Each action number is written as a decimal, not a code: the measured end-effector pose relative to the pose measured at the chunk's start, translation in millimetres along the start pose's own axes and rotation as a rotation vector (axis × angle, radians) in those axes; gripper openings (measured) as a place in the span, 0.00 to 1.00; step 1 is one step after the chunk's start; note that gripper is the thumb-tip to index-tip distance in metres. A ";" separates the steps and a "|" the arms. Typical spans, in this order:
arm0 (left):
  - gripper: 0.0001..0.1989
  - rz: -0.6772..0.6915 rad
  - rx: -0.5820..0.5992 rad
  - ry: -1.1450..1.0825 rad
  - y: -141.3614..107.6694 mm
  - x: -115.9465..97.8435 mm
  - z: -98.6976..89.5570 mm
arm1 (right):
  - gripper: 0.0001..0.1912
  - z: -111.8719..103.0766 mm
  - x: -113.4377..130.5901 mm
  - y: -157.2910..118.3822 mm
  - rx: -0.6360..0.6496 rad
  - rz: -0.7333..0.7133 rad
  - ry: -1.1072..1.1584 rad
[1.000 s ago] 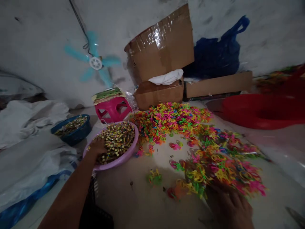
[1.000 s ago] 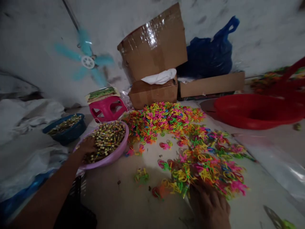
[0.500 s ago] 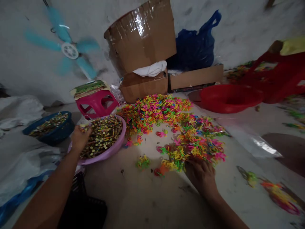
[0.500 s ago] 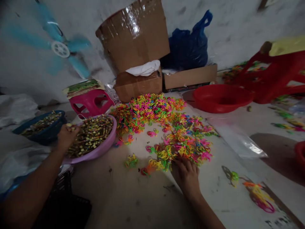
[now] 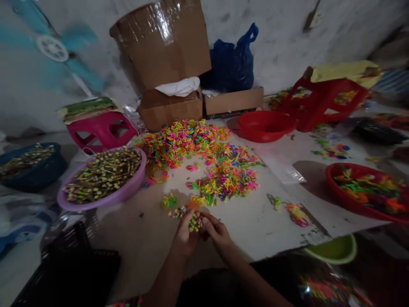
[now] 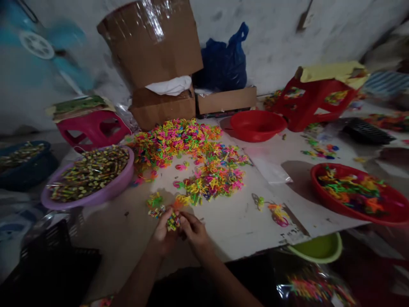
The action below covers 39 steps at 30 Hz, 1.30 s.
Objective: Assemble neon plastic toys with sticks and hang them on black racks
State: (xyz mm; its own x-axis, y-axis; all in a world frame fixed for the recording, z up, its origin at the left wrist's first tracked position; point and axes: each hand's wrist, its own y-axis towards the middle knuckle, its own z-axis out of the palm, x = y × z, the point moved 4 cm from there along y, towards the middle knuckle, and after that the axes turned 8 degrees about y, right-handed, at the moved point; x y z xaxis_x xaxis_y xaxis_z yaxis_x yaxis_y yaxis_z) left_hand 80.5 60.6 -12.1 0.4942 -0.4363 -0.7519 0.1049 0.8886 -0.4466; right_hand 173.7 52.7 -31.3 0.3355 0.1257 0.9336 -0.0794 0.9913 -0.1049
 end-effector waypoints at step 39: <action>0.06 0.352 -0.288 0.674 -6.1 -18.3 -92.8 | 0.11 7.2 8.4 56.8 0.181 -0.545 -1.179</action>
State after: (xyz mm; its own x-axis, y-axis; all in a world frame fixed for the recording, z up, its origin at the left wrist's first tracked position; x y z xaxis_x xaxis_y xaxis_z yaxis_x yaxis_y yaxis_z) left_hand -9.2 49.9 -40.7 -0.1784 -0.2111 -0.9611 -0.2318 0.9582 -0.1674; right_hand 165.2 109.8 -27.0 -0.6454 -0.4879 0.5877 -0.3499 0.8728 0.3404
